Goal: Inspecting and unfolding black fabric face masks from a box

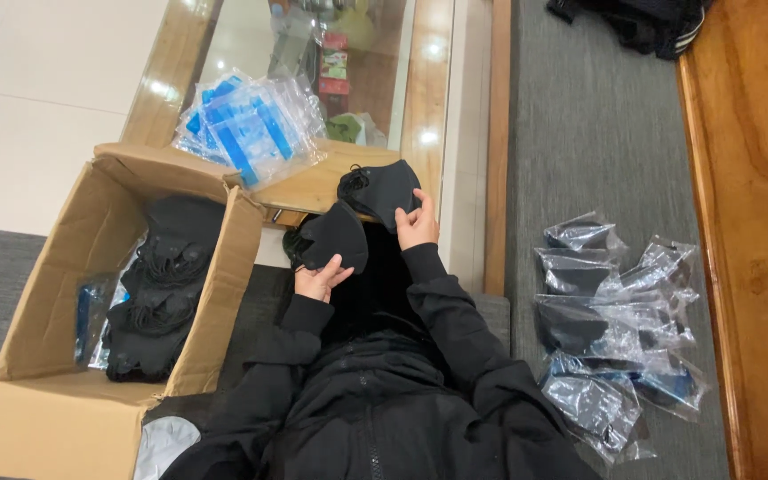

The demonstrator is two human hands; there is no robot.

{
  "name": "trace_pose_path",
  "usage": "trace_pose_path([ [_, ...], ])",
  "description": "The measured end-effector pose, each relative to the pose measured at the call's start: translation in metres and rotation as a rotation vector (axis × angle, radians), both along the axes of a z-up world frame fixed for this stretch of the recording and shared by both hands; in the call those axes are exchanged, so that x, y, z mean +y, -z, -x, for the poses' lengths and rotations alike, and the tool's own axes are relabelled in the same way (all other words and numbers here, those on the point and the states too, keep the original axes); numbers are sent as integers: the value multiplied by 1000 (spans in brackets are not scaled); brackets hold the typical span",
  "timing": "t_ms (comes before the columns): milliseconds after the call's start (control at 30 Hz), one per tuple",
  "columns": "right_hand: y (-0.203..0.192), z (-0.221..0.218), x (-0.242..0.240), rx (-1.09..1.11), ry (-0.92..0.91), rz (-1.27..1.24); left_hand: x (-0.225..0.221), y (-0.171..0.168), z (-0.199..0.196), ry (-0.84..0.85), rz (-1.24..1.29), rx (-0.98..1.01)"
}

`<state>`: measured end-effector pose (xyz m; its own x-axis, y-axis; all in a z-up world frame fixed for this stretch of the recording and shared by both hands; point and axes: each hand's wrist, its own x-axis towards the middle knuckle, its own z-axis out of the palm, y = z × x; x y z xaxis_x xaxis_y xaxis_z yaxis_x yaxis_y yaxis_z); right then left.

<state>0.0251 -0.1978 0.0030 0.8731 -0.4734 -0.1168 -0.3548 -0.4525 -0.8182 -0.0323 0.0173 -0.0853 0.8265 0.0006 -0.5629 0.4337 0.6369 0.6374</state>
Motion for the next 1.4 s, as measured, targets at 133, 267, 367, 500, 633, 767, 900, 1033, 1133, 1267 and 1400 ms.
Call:
trace_pose_path([
  [133, -1, 1, 1, 21, -5, 37, -2, 22, -6, 6, 7, -18],
  [267, 0, 6, 0, 8, -4, 57, -2, 37, -7, 3, 8, -36],
  [367, -12, 16, 9, -108, -25, 60, -1, 9, -7, 17, 61, -39],
  [500, -23, 43, 36, -222, -133, -58, -2, -36, -2, -48, 122, -27],
  [633, -24, 73, 63, -248, -304, -100, -10, -151, 17, -29, 49, -49],
  [767, -11, 82, 64, -302, -355, -5, -4, -111, 15, 51, 42, -14],
  [900, -21, 85, 67, -352, -357, 73, -8, -129, 17, 145, -21, 59],
  [1033, -19, 81, 65, -483, -408, 221, -11, -110, 11, 78, -127, -38],
  [1133, -30, 82, 67, -545, -431, 305, -20, -61, 2, -34, -122, -78],
  [1267, -30, 83, 73, -600, -410, 304, -17, -103, 6, -47, -129, -71],
  [1400, -15, 84, 73, -590, -407, 224, -19, -85, 3, -53, -137, -64],
])
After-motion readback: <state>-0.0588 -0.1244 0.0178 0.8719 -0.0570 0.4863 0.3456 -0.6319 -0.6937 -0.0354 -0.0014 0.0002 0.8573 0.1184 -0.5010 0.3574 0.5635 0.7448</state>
